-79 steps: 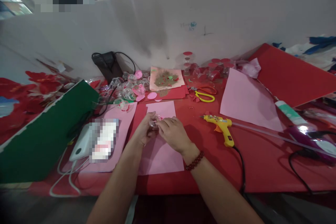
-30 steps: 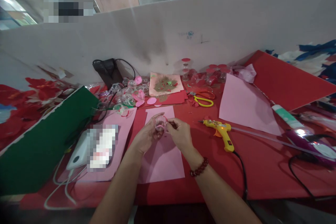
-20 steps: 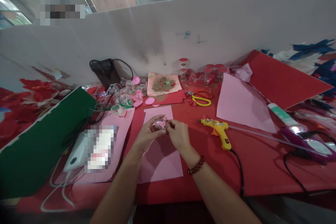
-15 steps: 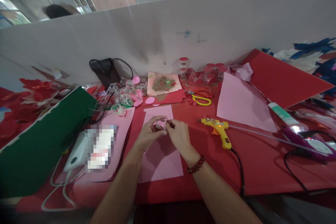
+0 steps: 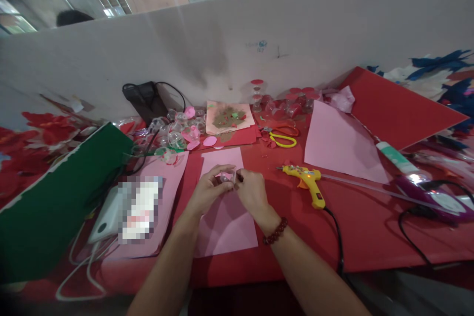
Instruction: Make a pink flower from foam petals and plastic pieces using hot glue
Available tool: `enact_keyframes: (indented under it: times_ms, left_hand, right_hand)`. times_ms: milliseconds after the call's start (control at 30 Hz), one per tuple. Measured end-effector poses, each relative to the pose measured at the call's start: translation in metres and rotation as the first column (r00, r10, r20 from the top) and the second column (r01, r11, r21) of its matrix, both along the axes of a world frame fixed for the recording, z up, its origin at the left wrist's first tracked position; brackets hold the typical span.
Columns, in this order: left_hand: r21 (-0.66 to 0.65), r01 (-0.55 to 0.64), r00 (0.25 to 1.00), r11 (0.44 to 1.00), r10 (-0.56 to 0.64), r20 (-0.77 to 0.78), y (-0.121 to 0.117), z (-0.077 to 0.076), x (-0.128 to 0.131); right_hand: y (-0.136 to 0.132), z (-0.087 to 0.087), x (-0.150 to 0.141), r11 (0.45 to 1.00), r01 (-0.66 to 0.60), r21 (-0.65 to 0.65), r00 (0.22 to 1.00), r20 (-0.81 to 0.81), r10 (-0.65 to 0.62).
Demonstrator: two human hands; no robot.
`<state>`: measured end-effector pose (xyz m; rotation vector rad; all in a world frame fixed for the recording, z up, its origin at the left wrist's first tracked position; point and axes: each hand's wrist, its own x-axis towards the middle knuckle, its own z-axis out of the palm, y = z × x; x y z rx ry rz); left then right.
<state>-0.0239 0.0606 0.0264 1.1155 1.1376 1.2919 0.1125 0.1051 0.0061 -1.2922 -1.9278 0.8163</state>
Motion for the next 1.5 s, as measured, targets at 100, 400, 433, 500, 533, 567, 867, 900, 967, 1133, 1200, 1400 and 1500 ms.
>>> enact_keyframes:
  times_ms: [100, 400, 433, 500, 533, 567, 867, 900, 967, 1133, 1200, 1400, 1500]
  left_hand:
    - [-0.027, -0.004, 1.000, 1.000, 0.005, 0.024, -0.001, -0.001, -0.002]
    - [-0.019, 0.001, 0.994, 1.000, 0.001, 0.106, 0.000, -0.006, -0.005]
    - [-0.019, 0.005, 0.994, 1.000, -0.003, 0.108, 0.000, -0.006, -0.005]
    - [-0.023, 0.010, 0.995, 1.000, -0.008, 0.099, 0.001, -0.006, -0.005]
    - [-0.028, 0.010, 0.996, 1.000, -0.007, 0.091, 0.001, -0.006, -0.005]
    - [-0.035, 0.008, 0.997, 0.999, -0.006, 0.083, 0.001, -0.007, -0.005]
    - [-0.090, 0.008, 0.981, 0.996, 0.009, 0.194, 0.000, -0.005, -0.004]
    - [-0.100, 0.010, 0.976, 0.995, 0.012, 0.218, 0.000, -0.004, -0.006]
    - [-0.124, 0.002, 0.960, 0.992, 0.033, 0.278, -0.001, -0.001, -0.008]
    - [-0.199, -0.067, 0.896, 0.978, 0.147, 0.419, 0.001, 0.005, -0.013]
    - [-0.219, -0.072, 0.892, 0.973, 0.161, 0.422, 0.002, 0.004, -0.013]
    - [-0.131, -0.091, 0.897, 0.987, 0.138, 0.421, 0.004, -0.006, -0.013]
    - [-0.123, -0.091, 0.894, 0.988, 0.135, 0.427, 0.005, -0.006, -0.013]
  right_hand:
    - [-0.002, 0.002, 0.000, 1.000, 0.022, 0.016, 0.999, -0.027, -0.022]
    - [-0.005, 0.009, -0.001, 0.999, 0.016, 0.040, 0.998, -0.058, -0.013]
    - [-0.005, 0.008, -0.001, 0.999, 0.010, 0.040, 0.998, -0.066, -0.007]
    - [-0.004, 0.006, -0.001, 0.998, 0.013, 0.056, 0.998, -0.061, -0.010]
    - [-0.003, 0.005, -0.001, 0.997, 0.018, 0.072, 0.999, -0.047, -0.015]
    - [-0.003, 0.004, -0.001, 0.996, 0.021, 0.088, 0.999, -0.033, -0.018]
    - [-0.004, 0.007, -0.002, 0.998, 0.031, 0.057, 0.997, -0.066, -0.027]
    - [-0.003, 0.007, -0.002, 0.997, 0.032, 0.068, 0.997, -0.069, -0.027]
    - [0.000, 0.007, 0.000, 0.992, 0.069, 0.109, 0.996, -0.070, -0.061]
    - [0.006, 0.003, 0.004, 0.973, 0.199, 0.113, 0.980, -0.047, -0.195]
    - [0.007, 0.001, 0.005, 0.977, 0.176, 0.123, 0.984, -0.008, -0.176]
    - [0.003, 0.001, 0.002, 0.982, 0.124, 0.146, 0.977, -0.191, -0.095]
    - [-0.002, 0.004, -0.002, 0.999, -0.041, -0.005, 0.958, -0.283, 0.038]
